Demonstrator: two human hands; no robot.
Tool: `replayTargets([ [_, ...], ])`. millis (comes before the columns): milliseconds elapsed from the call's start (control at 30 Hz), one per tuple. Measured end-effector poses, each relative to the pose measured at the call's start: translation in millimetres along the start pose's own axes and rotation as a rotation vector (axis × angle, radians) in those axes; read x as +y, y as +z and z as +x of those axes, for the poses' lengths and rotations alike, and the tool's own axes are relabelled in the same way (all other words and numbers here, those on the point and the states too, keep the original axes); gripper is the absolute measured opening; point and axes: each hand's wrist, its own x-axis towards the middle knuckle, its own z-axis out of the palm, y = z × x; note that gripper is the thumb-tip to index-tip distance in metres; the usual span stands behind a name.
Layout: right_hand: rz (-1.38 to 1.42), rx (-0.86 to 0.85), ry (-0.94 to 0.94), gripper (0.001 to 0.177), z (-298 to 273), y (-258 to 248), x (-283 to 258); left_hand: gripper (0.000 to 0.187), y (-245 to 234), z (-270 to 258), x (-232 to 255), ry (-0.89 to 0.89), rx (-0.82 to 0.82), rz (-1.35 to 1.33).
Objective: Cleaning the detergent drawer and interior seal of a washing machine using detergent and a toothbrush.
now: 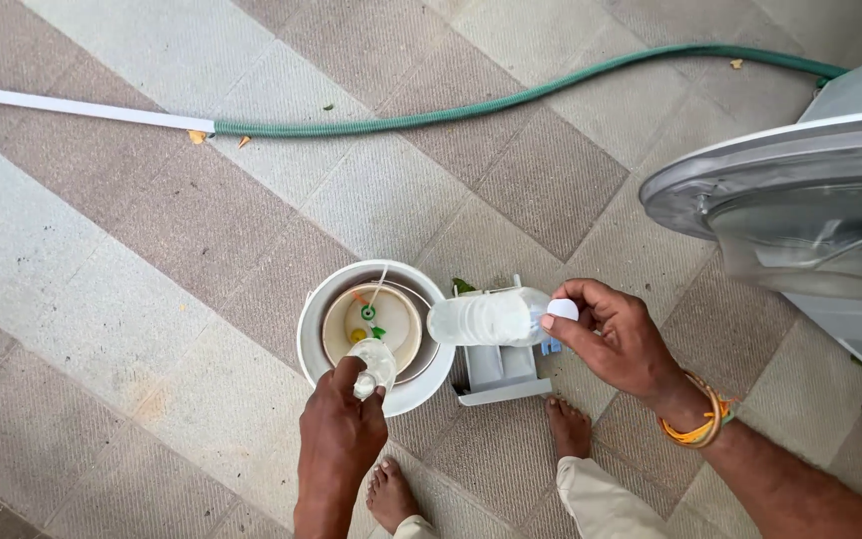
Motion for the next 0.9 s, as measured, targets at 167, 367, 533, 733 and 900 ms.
replayTargets([
  [167,-0.033,0.162,0.08,0.023,-39.8,-69.2,7.2,0.032,-35.1,-23.5,80.4,0.079,-0.043,0.058],
  [367,-0.117,0.318,0.171,0.024,-57.6,-102.4,92.2,0.035,-17.6,-18.4,151.0,0.164,-0.104,0.003],
  [533,-0.232,0.412,0.118,0.022,-44.6,-106.7,187.7,0.034,50.8,16.7,171.5,0.285,-0.114,-0.038],
  [733,-0.498,0.468,0.196,0.032,-8.6,-103.3,283.0,0.031,176.1,86.8,146.1,0.358,-0.15,-0.014],
  [900,-0.565,0.464,0.091,0.03,24.5,-101.4,328.2,0.036,247.0,133.1,132.2,0.282,-0.258,0.087],
])
